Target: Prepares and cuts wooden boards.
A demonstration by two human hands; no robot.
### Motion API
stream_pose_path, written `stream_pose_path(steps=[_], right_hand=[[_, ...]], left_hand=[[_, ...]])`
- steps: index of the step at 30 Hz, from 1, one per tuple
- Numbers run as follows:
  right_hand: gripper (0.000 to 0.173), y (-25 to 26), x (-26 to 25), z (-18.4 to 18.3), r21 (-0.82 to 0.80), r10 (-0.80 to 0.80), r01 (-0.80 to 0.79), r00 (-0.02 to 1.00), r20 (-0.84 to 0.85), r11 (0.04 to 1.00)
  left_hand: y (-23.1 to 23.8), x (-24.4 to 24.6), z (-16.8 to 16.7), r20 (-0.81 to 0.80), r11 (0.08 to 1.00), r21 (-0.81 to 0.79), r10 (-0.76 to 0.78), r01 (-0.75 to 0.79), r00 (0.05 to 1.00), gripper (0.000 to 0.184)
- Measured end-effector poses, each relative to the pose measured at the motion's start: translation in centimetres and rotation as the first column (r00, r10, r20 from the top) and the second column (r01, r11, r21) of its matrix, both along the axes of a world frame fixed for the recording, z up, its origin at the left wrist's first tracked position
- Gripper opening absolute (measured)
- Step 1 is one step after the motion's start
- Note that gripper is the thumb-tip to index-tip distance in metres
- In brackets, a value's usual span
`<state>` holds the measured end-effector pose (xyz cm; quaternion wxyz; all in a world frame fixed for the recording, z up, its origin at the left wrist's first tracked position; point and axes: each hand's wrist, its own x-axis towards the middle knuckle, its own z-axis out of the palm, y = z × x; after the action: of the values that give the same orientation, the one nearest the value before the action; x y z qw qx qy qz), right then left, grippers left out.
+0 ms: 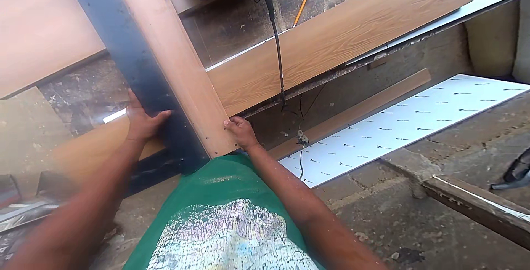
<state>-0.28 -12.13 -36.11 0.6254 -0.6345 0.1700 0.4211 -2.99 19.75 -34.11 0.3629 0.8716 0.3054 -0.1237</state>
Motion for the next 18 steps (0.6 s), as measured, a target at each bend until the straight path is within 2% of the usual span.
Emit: stream_pose_path(steps=[3,6,14,16,18], right_hand=[[0.025,0.0,-0.1,0.0,-0.01,0.007,-0.007,1.0,0.002,1.0],[0.024,0.0,-0.1,0.0,-0.032,0.008,-0.008,1.0,0.008,0.999],[0.026,0.2,0.1,-0.2,-0.085,0.042,-0.038,0.998,0.049,0.996],[0.028,0.5,0.1,0.1,-0.134,0.078,-0.071,0.996,0.049,0.988],[0.033,0.5,0.6,1.0,-0.223,0.214,-0.198,0.976,0.049,0.954]], left_hand=[[-2.2,0.2,0.1,0.042,0.996,0.083,0.039,-0.042,0.998,0.136],[-3.0,0.4,-0.2,0.062,0.988,0.125,0.083,-0.09,0.995,0.141],[-2.8,0.3,-0.7,0.066,0.976,0.21,0.042,-0.055,0.997,0.144],[-2.7,0.0,-0.9,0.052,0.963,0.27,0.013,-0.027,0.999,0.143],[-2.7,-0.3,-0.9,0.004,0.947,0.322,0.004,-0.005,1.0,0.144]])
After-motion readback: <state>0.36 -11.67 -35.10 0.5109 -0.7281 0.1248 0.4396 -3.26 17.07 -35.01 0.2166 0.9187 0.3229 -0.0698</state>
